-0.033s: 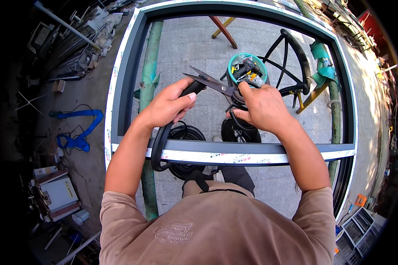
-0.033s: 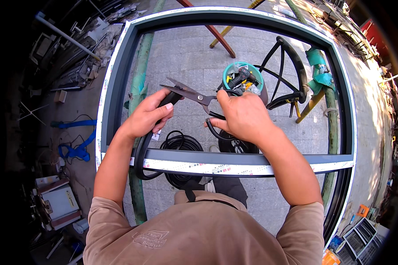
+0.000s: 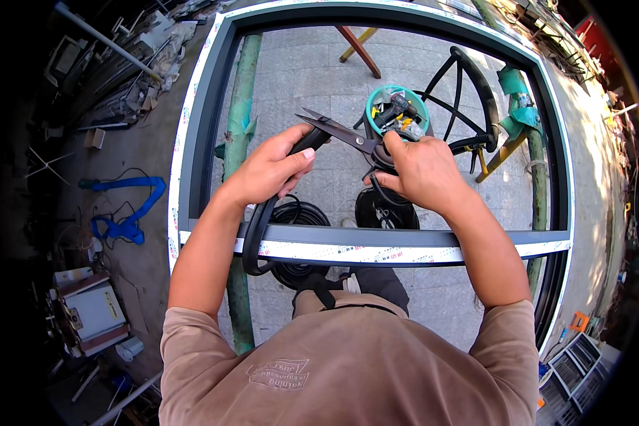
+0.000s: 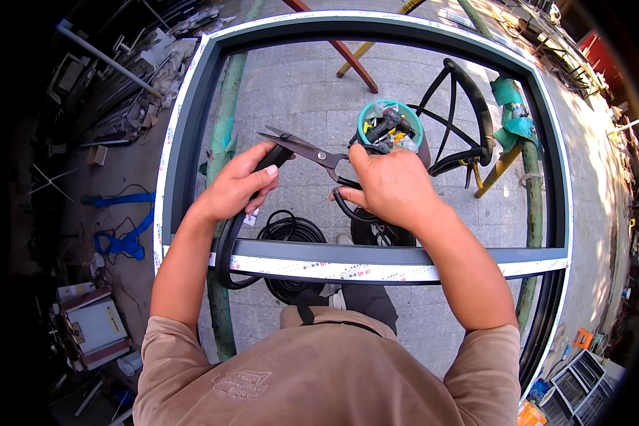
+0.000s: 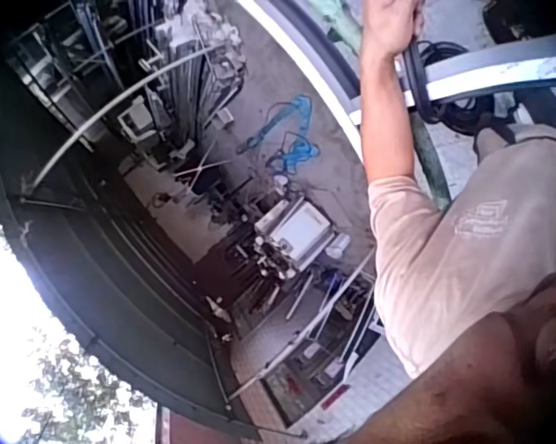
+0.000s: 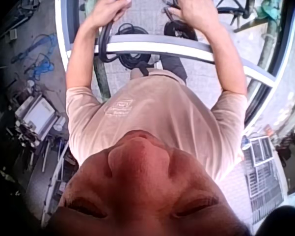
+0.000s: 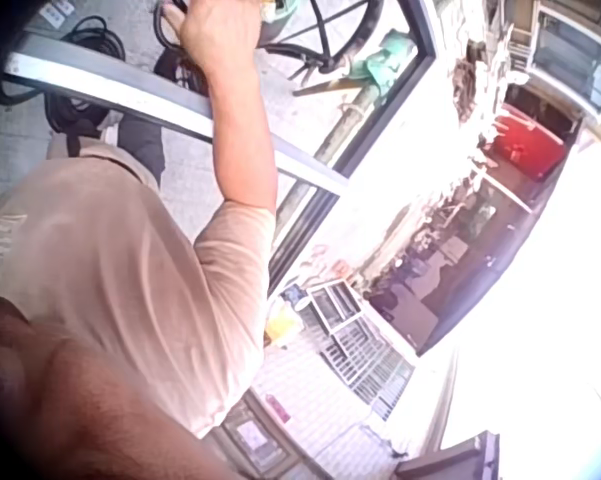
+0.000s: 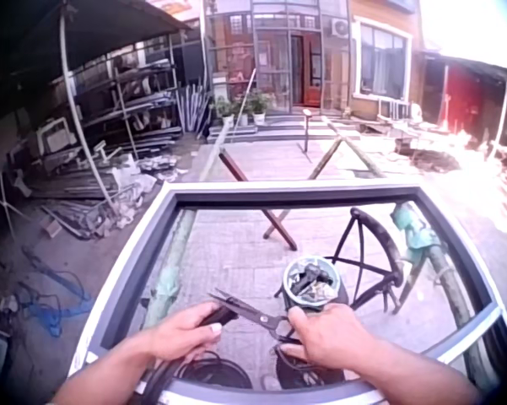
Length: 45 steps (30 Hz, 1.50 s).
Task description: The person prepares a caulking gun by cleaning the tip, applies sealant along the inner edges of a window frame, and uses scissors to cut a length of black rubber gasket strip.
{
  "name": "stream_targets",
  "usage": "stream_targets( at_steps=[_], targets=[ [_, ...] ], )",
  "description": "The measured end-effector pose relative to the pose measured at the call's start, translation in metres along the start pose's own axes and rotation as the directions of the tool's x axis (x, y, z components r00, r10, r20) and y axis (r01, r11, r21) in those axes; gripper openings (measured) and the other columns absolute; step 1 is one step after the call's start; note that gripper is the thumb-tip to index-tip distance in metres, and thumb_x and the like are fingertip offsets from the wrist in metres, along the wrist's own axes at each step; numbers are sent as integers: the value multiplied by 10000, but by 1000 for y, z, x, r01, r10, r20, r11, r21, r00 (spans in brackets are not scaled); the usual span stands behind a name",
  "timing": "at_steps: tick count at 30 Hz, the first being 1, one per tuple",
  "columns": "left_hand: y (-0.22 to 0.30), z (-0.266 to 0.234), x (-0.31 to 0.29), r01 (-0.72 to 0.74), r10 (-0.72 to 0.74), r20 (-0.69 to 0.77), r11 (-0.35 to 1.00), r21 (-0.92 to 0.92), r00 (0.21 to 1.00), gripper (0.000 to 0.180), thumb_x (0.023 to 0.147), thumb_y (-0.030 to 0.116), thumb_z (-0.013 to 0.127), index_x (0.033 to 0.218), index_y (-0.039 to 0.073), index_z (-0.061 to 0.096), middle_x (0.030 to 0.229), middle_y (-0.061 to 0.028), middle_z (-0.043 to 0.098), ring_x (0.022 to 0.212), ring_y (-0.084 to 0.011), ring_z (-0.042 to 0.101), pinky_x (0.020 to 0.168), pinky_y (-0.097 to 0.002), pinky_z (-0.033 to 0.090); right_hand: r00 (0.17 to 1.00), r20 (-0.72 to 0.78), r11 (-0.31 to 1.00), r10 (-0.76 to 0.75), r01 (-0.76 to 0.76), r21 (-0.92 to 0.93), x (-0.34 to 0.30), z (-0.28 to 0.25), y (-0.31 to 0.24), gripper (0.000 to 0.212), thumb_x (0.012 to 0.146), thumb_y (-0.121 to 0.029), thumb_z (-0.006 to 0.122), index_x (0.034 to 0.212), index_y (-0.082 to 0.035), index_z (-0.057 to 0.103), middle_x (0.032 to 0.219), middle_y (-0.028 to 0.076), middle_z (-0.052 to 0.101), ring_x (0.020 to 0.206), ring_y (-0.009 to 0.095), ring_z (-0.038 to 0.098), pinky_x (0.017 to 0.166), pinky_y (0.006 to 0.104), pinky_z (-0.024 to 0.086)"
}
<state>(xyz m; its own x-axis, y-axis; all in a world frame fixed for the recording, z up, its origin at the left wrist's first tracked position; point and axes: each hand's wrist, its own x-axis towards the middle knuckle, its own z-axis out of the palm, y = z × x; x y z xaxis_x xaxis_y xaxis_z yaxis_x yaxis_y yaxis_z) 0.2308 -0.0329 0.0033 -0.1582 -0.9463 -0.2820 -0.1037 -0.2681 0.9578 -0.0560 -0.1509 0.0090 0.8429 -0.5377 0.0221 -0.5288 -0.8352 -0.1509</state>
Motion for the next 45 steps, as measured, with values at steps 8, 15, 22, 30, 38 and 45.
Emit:
stream_targets(
  at_steps=[8, 15, 22, 30, 38, 45],
  targets=[
    [7, 1, 2, -28, 27, -36, 1000, -4, 999, 408, 1137, 281, 557, 1447, 18, 528, 819, 5, 530, 515, -57, 475, 476, -249, 416, 985, -107, 983, 135, -119, 143, 8, 6, 11, 553, 920, -486, 836, 1121, -32, 590, 789, 203, 736, 777, 442, 744, 709, 550, 560],
    [1, 0, 1, -114, 109, -48, 986, -123, 993, 551, 1187, 491, 448, 1491, 41, 541, 810, -8, 516, 501, -61, 453, 473, -234, 398, 963, -85, 931, 256, -222, 291, 11, -3, 8, 599, 933, -517, 827, 1138, -7, 589, 808, 222, 736, 789, 487, 729, 708, 562, 551],
    [5, 11, -7, -186, 167, -185, 978, -89, 968, 671, 1183, 576, 345, 1488, -1, 502, 793, -17, 516, 482, -67, 441, 479, -225, 394, 978, -94, 934, 184, -144, 328, 13, -4, 5, 646, 925, -563, 821, 1135, 7, 602, 805, 254, 729, 798, 490, 738, 730, 557, 560],
    [5, 64, -75, -354, 236, -452, 914, -198, 861, 757, 1152, 632, 355, 1467, -44, 488, 805, -37, 511, 550, -84, 479, 528, -249, 453, 991, -110, 890, 79, -20, 456, 3, -9, -9, 643, 900, -540, 857, 1132, 1, 597, 841, 239, 735, 800, 480, 719, 740, 542, 535],
    [-17, 106, -105, -249, 164, -667, 968, -33, 727, 480, 1195, 379, 493, 1470, -8, 569, 843, -10, 606, 622, -66, 503, 578, -234, 425, 939, -213, 835, -271, 339, 434, -14, -21, -33, 686, 760, -456, 942, 1210, -42, 630, 895, 134, 736, 862, 341, 715, 821, 435, 445],
    [-32, 121, -125, -144, 125, -771, 989, 44, 625, 494, 1112, 306, 694, 1488, 1, 597, 850, 43, 624, 674, -34, 514, 588, -236, 409, 902, -178, 825, -392, 431, 366, -22, -10, -36, 634, 782, -472, 912, 1130, -62, 576, 866, 104, 708, 867, 327, 719, 804, 442, 430]
  ],
)
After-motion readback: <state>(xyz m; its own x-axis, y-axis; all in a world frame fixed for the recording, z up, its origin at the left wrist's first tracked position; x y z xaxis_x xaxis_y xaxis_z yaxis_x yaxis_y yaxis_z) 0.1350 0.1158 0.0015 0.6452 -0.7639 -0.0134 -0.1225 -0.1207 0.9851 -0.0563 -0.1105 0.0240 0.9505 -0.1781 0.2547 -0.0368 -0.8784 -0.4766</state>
